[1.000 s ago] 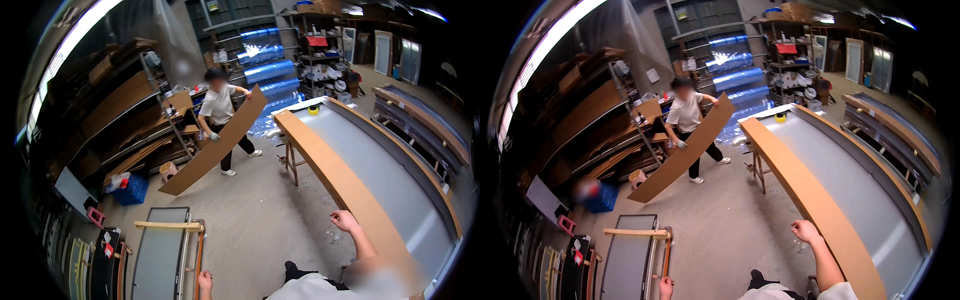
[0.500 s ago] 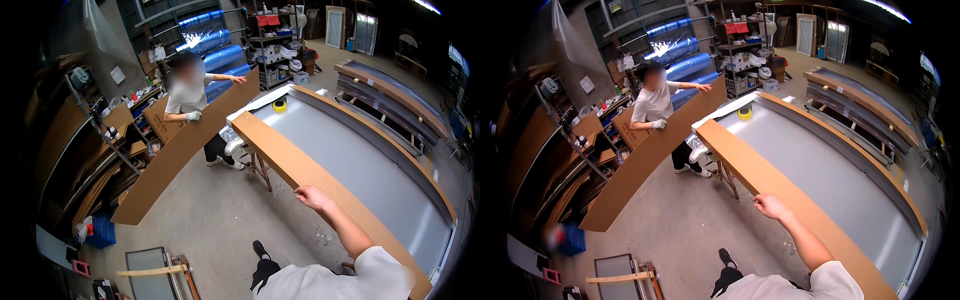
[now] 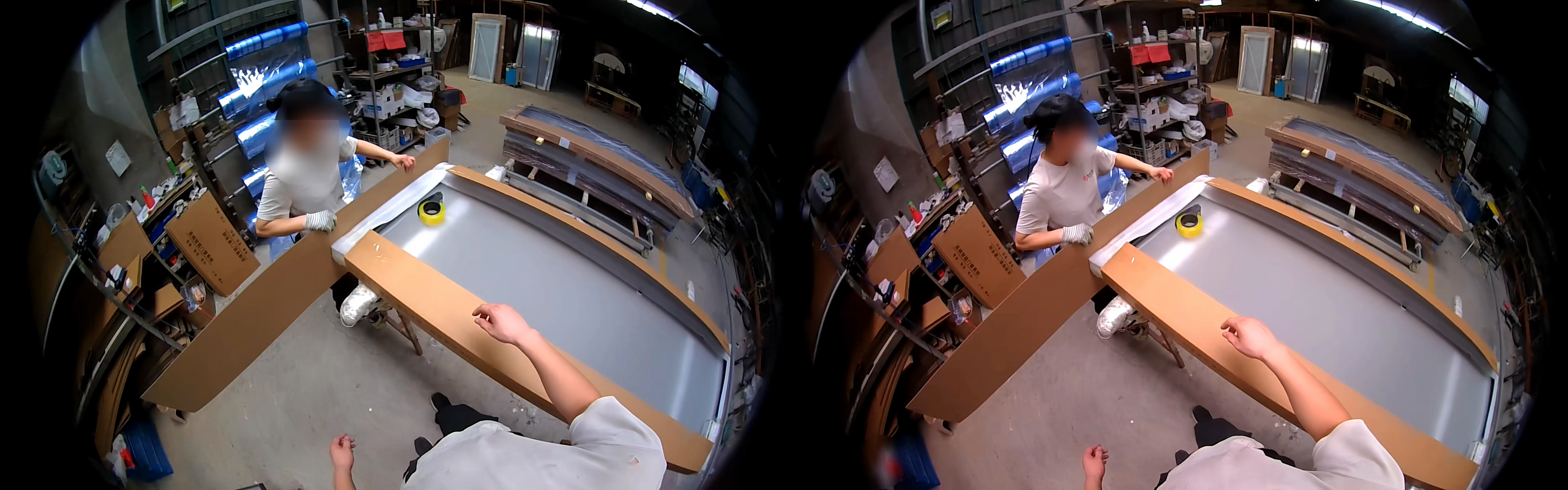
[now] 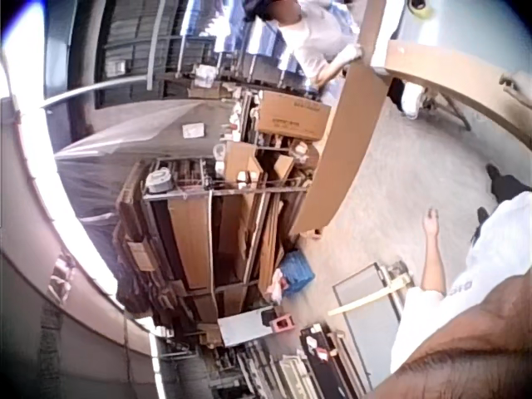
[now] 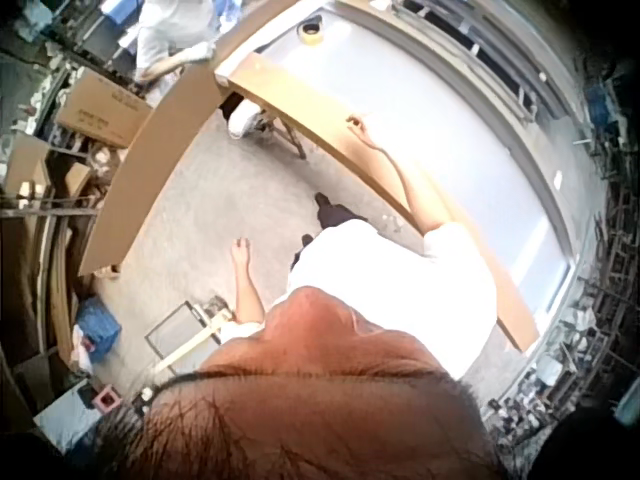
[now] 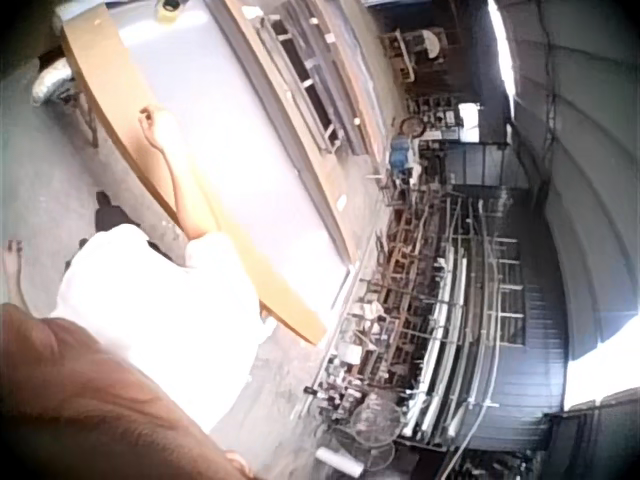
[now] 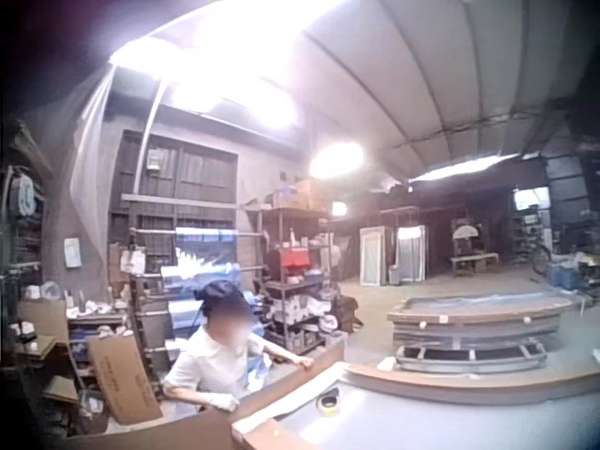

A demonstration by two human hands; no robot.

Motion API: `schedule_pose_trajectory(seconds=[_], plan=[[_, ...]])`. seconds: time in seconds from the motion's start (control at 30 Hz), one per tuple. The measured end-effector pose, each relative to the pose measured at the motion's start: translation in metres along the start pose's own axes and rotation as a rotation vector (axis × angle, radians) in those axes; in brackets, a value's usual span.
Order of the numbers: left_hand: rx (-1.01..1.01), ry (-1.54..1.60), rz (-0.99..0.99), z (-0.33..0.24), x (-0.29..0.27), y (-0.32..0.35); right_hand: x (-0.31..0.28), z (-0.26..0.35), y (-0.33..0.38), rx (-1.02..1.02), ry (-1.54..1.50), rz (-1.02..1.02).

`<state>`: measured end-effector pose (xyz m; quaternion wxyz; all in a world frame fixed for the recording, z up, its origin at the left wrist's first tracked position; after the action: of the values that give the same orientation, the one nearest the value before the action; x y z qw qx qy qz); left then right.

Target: The person wraps a large glass panel with foam and cardboard, then secures the packaging with tape. They place foam padding along the edges, add cardboard sheets on both sides, and use a tape dispenser to seal the package.

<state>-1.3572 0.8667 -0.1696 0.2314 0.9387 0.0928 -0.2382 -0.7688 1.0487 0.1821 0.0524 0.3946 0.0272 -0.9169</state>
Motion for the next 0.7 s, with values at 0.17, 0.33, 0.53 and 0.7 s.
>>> schedule_pose_trajectory(seconds=[0.17,0.33,0.53,0.7], plan=[[0.022,0.079,0.021,-0.032,0.036,-0.027,0.014,-0.019,-0.105,0.046,-0.075,0.003],[0.146,-0.456,0.163,-0.024,0.03,-0.015,0.04,-0.046,-0.198,0.018,-0.229,-0.018],[-0.197,-0.439,0.43,-0.063,0.004,-0.027,0.07,-0.034,-0.263,-0.025,-0.29,-0.026],[-0.124,-0.402,0.352,-0.097,0.019,-0.078,0.103,-0.013,-0.286,-0.089,-0.31,0.02]])
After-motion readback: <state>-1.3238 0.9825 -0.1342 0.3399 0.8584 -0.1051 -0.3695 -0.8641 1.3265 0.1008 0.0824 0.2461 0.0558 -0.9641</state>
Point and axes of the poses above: each hand's wrist, its own y-axis away from the middle knuckle, its own x-axis out of the palm, z = x × y, the point moved 1 cm from there along -y, towards the middle knuckle, and after that the axes turned 14 degrees about -y, right-handed, at the moved point
